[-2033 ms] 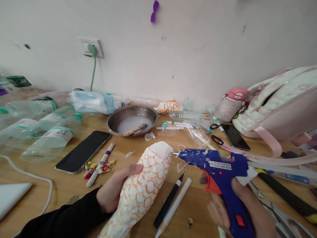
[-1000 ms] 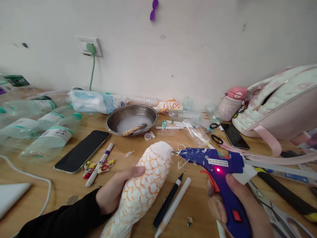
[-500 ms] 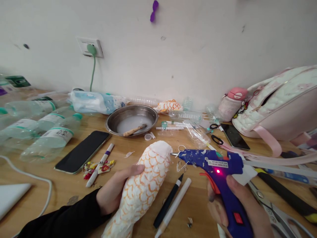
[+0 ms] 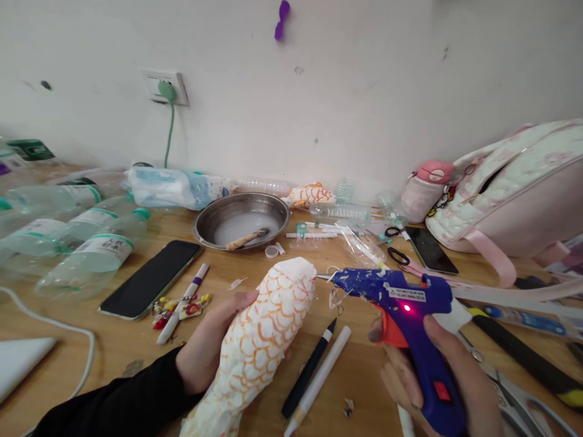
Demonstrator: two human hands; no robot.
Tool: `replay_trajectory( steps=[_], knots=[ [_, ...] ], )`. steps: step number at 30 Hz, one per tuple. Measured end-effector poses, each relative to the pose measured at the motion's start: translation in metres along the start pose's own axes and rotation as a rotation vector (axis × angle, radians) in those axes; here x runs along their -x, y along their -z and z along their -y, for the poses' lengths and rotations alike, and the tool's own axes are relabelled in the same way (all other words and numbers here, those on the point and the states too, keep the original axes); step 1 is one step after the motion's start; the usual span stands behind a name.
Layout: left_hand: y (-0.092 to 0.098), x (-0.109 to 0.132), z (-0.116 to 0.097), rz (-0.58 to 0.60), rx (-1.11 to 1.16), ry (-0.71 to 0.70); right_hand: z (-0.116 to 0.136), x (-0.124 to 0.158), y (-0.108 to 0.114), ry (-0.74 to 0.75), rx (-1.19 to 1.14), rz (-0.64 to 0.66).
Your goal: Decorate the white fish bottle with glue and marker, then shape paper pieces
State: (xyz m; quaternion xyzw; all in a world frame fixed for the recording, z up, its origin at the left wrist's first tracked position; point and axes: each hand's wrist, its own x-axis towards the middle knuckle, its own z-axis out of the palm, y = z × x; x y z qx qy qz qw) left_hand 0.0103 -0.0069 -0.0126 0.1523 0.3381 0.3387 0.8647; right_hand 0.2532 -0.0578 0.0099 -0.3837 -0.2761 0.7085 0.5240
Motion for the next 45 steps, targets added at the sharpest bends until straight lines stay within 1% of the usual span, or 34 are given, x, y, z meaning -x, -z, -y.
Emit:
replay_trajectory(
  steps=[7, 10, 16, 20, 24, 30, 35, 40, 45],
  knots=[
    [0.0028, 0.0001, 0.0015, 0.012, -0.049, 0.061, 0.0022, -0.0002, -0.0032, -0.017, 0.058, 0.017],
    [0.0022, 0.0016, 0.0017, 0.038, -0.081, 0.064, 0.0026, 0.0002, -0.0056, -0.021, 0.059, 0.017],
    [-0.0026, 0.0021, 0.0013, 0.023, -0.052, 0.032, 0.0053, 0.0023, -0.0039, -0.011, 0.035, 0.012],
    [-0.0027, 0.0021, 0.0012, 0.062, -0.021, 0.036, 0.0048, 0.0019, -0.0019, -0.005, 0.040, -0.001],
    [-0.0027, 0.0016, 0.0005, 0.107, -0.010, 0.025, 0.0021, 0.0001, -0.0016, -0.004, 0.027, 0.020],
    [-0.0025, 0.0022, 0.0006, 0.093, -0.050, 0.026, 0.0005, -0.0004, -0.0027, -0.007, 0.019, 0.036],
    [-0.0012, 0.0014, 0.0023, 0.086, -0.036, 0.029, 0.0025, 0.0012, -0.0018, -0.010, 0.001, 0.058],
    [-0.0029, -0.0006, 0.0040, 0.085, -0.035, 0.017, 0.0046, 0.0014, -0.0034, 0.008, 0.042, 0.019],
    [-0.0045, -0.0006, 0.0021, 0.096, -0.044, 0.017, -0.0001, -0.0006, -0.0055, 0.001, 0.045, 0.006]
  ],
)
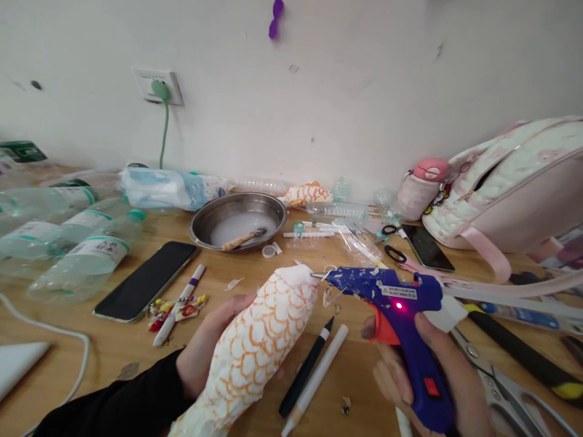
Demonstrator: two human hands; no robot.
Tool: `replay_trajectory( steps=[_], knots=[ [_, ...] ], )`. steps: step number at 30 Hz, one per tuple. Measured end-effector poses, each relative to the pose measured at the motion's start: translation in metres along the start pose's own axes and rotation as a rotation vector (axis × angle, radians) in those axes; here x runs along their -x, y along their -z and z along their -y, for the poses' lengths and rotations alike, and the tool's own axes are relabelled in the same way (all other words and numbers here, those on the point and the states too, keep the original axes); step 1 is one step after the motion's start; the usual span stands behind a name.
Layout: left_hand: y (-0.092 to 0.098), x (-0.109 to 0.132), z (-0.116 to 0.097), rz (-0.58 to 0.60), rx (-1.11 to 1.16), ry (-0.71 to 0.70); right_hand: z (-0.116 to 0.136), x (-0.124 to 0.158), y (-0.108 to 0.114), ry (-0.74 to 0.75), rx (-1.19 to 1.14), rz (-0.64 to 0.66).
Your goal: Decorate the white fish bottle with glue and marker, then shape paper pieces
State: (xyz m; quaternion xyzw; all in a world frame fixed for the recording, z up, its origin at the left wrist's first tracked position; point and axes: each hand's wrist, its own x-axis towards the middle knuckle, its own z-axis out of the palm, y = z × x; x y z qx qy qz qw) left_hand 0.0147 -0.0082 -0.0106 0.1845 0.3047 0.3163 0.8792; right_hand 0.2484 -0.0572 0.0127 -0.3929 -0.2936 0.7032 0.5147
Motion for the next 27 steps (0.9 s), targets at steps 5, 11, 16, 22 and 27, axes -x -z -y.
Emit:
replay_trajectory(
  steps=[5, 11, 16, 22, 27],
  knots=[
    [0.0018, -0.0009, -0.0022, 0.049, -0.012, -0.004, -0.0015, 0.0010, -0.0003, -0.017, -0.042, -0.017],
    [0.0007, -0.0015, -0.0013, 0.059, -0.011, -0.006, 0.0047, 0.0026, 0.0011, 0.019, -0.029, -0.068],
    [0.0012, -0.0015, -0.0012, 0.058, 0.009, -0.016, 0.0042, 0.0014, 0.0004, -0.006, 0.039, -0.042],
    [0.0010, -0.0004, 0.0006, 0.019, 0.010, 0.004, -0.0022, 0.0002, 0.0006, -0.009, -0.011, -0.003],
    [0.0004, 0.0006, 0.0021, -0.019, 0.006, 0.022, -0.0029, 0.0003, 0.0000, -0.020, -0.038, -0.006]
  ],
)
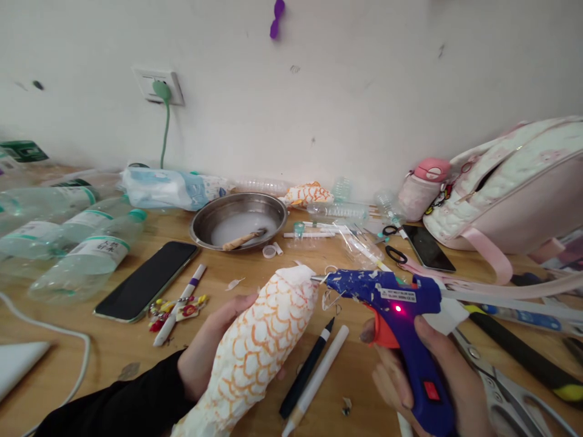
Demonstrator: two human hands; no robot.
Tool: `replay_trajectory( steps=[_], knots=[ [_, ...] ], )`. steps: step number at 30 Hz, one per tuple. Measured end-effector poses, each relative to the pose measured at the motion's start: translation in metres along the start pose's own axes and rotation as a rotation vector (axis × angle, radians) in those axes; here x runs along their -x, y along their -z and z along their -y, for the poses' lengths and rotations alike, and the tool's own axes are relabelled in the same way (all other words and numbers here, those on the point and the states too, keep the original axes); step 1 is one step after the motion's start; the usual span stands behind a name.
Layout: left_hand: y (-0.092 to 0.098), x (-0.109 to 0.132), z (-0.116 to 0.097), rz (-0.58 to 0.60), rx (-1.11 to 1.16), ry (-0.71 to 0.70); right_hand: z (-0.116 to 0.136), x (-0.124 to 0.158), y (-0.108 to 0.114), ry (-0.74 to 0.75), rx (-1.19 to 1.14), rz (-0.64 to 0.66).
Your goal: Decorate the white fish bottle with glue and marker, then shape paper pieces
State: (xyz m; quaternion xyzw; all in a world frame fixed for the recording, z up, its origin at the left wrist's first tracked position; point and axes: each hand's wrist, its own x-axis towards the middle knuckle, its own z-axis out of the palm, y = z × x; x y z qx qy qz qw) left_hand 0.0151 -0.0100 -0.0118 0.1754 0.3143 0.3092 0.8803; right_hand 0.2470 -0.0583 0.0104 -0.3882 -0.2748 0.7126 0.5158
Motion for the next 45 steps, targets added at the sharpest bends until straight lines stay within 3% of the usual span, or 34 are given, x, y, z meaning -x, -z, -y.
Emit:
replay_trajectory(
  steps=[7, 16, 22, 45],
  knots=[
    [0.0030, -0.0019, 0.0011, -0.017, 0.043, 0.017, 0.0055, 0.0024, 0.0005, 0.025, -0.081, 0.039],
    [0.0041, -0.0012, 0.0021, -0.089, 0.043, 0.052, 0.0012, -0.0002, -0.0007, 0.041, -0.021, -0.017],
    [0.0000, -0.0004, -0.0002, -0.122, 0.041, 0.013, 0.0014, -0.0015, 0.0010, 0.036, 0.053, -0.016],
    [0.0006, 0.0005, -0.0025, -0.192, 0.059, -0.002, -0.0006, -0.0008, 0.0023, 0.006, -0.032, 0.016]
  ],
)
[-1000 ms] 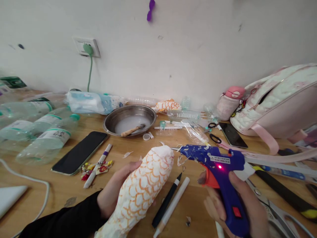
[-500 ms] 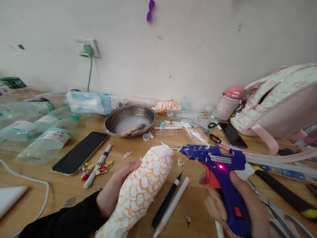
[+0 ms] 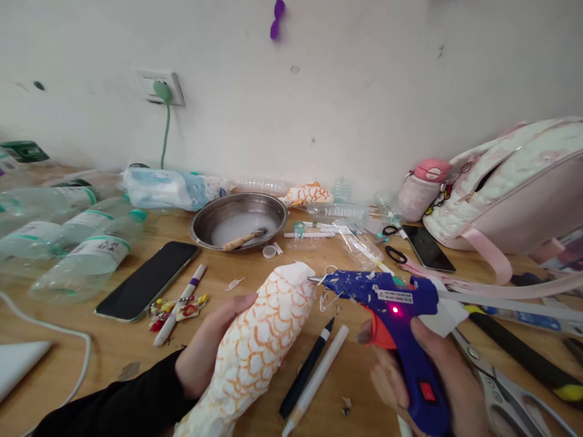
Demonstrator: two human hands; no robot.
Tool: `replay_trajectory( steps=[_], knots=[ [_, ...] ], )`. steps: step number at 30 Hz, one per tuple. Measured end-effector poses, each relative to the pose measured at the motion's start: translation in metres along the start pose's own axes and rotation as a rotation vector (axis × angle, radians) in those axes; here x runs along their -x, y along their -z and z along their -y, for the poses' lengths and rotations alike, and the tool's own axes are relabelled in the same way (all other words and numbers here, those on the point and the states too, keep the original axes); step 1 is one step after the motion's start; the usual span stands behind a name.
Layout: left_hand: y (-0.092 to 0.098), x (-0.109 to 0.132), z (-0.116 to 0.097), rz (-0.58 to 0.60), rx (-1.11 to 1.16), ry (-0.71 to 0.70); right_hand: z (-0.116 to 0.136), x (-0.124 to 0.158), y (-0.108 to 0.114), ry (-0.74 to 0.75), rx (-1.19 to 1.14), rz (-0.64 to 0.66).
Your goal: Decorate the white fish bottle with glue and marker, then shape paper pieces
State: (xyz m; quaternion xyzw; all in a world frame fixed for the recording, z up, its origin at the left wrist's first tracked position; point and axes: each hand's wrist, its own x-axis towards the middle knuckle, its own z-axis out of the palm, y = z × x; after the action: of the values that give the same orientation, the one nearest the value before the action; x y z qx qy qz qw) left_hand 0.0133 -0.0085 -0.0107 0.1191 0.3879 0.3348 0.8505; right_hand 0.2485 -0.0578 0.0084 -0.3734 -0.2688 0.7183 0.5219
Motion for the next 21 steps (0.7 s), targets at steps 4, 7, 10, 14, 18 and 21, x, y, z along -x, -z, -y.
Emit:
replay_trajectory(
  steps=[4, 7, 10, 14, 18, 21],
  knots=[
    [-0.0005, -0.0008, -0.0005, 0.008, 0.010, 0.007, 0.0006, 0.0011, -0.0008, 0.008, -0.007, -0.019],
    [0.0003, -0.0020, 0.0005, 0.019, 0.018, 0.006, 0.0000, 0.0019, -0.0012, -0.001, -0.017, -0.017],
    [0.0008, -0.0021, 0.0014, 0.027, -0.003, -0.023, -0.0012, 0.0019, -0.0019, -0.010, 0.026, -0.010],
    [-0.0005, -0.0004, 0.0012, 0.035, -0.037, -0.012, 0.0021, 0.0028, -0.0038, 0.000, 0.017, -0.034],
    [-0.0019, 0.0002, 0.0011, 0.035, -0.048, 0.019, 0.0072, 0.0041, -0.0047, 0.018, -0.007, -0.054],
    [-0.0020, -0.0008, 0.0008, 0.047, -0.037, 0.005, 0.0076, 0.0039, -0.0043, -0.006, 0.008, -0.062]
  ],
)
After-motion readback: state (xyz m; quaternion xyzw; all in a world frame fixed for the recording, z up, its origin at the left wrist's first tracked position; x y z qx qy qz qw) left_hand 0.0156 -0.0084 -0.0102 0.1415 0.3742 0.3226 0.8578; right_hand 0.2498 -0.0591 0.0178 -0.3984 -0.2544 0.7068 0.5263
